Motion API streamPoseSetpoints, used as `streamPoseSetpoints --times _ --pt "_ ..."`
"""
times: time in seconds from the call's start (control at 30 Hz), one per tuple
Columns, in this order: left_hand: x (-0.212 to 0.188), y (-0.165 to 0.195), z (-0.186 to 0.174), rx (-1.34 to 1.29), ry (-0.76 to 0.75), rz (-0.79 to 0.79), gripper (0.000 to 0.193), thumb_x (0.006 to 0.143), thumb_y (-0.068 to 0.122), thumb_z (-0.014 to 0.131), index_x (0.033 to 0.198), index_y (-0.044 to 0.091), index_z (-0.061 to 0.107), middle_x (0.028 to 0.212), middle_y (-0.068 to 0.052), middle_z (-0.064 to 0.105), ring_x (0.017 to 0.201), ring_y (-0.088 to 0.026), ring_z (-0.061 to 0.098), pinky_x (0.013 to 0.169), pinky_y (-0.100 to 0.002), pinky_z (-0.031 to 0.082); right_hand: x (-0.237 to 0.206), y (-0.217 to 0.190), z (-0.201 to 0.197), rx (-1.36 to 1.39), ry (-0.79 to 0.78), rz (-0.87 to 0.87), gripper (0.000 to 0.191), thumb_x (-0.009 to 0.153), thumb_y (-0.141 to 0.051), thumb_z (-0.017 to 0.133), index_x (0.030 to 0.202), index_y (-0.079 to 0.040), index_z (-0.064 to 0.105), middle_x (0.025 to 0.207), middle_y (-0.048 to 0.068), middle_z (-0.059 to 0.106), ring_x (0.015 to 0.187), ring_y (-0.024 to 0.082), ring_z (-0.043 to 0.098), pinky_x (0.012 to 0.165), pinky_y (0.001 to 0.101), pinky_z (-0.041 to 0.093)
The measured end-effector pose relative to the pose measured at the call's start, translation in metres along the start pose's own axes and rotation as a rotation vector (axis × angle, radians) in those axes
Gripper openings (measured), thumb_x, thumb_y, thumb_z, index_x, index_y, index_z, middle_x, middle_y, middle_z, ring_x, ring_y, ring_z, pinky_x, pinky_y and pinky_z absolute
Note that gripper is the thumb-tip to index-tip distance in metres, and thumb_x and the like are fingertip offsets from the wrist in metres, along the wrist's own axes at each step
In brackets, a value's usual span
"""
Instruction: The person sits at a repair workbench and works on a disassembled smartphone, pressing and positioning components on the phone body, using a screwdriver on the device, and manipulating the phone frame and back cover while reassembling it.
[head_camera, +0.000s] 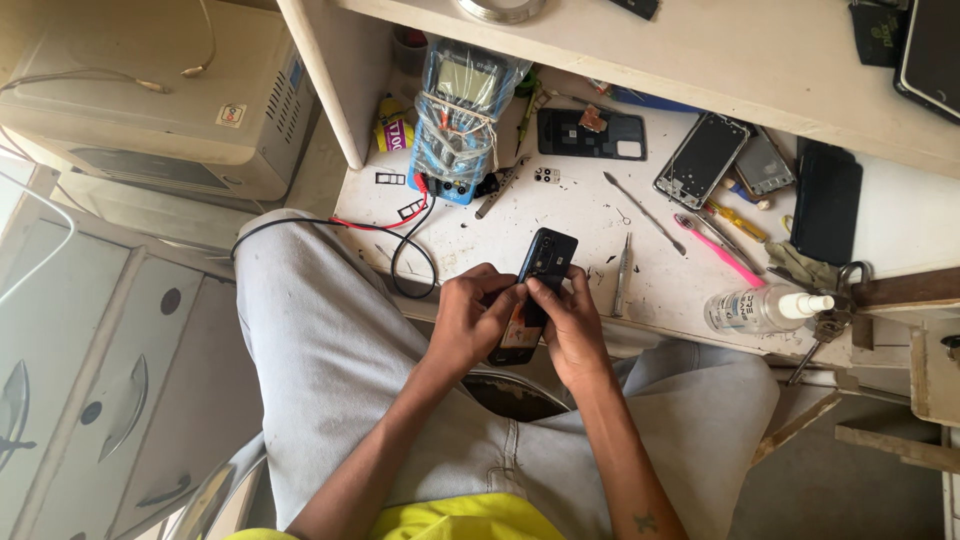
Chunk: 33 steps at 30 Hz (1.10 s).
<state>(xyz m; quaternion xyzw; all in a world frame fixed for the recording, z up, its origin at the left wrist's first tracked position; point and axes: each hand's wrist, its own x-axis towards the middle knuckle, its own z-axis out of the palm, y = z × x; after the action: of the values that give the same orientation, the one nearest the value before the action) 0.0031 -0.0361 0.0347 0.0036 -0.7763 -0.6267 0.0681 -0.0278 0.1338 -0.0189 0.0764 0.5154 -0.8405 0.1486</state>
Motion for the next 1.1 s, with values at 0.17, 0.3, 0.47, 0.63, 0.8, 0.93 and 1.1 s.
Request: streamPoseSetpoints --times 0.17,0.3,0.47,0.63,0.8,0.93,1.1 --pt "0.0045 -0.0011 0.0059 -0.093 -0.011 -0.091 0.029 0.090 0.022 0.073 0.098 -0.006 0.074 0.081 -0.013 0.072 0.068 -0.016 0.075 0.060 -0.029 0.057 0.0019 -0.0010 -0.0039 0.027 -0.017 -0.034 0.034 0.094 -0.009 0.073 0.121 -0.011 0.052 0.108 0.004 0.066 0.103 0.012 0.061 0.089 0.0310 0.050" --pt "0.0058 -0.0023 0.0068 -0.237 0.049 -0.143 0.033 0.089 0.023 0.072 0.104 -0.007 0.071 0.080 -0.014 0.075 0.068 -0.015 0.074 0.060 -0.027 0.059 0.0000 0.0000 -0.0011 -0.047 -0.018 -0.022 0.035 0.095 -0.007 0.072 0.122 -0.011 0.050 0.109 0.004 0.067 0.104 0.012 0.062 0.089 0.0302 0.049" --pt "0.0048 -0.0012 0.0034 -0.081 0.058 -0.031 0.029 0.091 0.019 0.070 0.102 -0.007 0.071 0.084 -0.015 0.075 0.070 -0.019 0.074 0.064 -0.031 0.058 -0.0019 -0.0021 0.0024 -0.017 -0.060 -0.012 0.035 0.094 -0.007 0.072 0.121 -0.011 0.050 0.109 0.005 0.069 0.105 0.013 0.063 0.090 0.0305 0.051" --pt "0.0025 0.0022 0.0030 0.050 0.099 0.037 0.025 0.090 0.015 0.069 0.101 -0.007 0.073 0.087 -0.018 0.072 0.071 -0.025 0.072 0.066 -0.035 0.056 -0.0019 -0.0010 0.0028 -0.036 -0.060 0.012 0.036 0.092 -0.007 0.072 0.121 -0.012 0.051 0.108 0.005 0.070 0.104 0.013 0.064 0.088 0.0307 0.051" --pt "0.0043 0.0018 0.0039 0.001 0.120 -0.004 0.026 0.089 0.017 0.069 0.100 -0.007 0.073 0.087 -0.018 0.074 0.070 -0.023 0.074 0.066 -0.033 0.058 -0.0016 0.0020 0.0001 -0.050 -0.054 0.008 0.035 0.094 -0.007 0.073 0.122 -0.011 0.051 0.109 0.005 0.068 0.104 0.013 0.062 0.088 0.0308 0.049" --pt "0.0049 0.0018 0.0057 -0.096 0.084 -0.051 0.031 0.089 0.021 0.073 0.102 -0.007 0.071 0.089 -0.014 0.075 0.070 -0.018 0.075 0.062 -0.029 0.059 -0.0006 0.0006 -0.0017 -0.029 -0.027 0.002 0.037 0.093 -0.009 0.073 0.122 -0.012 0.051 0.109 0.005 0.069 0.106 0.012 0.063 0.089 0.0308 0.050" --pt "0.0075 0.0005 0.0054 -0.210 0.125 -0.100 0.029 0.091 0.020 0.074 0.104 -0.006 0.072 0.086 -0.011 0.077 0.073 -0.012 0.074 0.063 -0.027 0.059 -0.0028 -0.0002 0.0011 -0.089 -0.058 -0.017 0.042 0.092 -0.008 0.075 0.126 -0.012 0.050 0.110 0.006 0.068 0.105 0.014 0.062 0.090 0.0316 0.050"
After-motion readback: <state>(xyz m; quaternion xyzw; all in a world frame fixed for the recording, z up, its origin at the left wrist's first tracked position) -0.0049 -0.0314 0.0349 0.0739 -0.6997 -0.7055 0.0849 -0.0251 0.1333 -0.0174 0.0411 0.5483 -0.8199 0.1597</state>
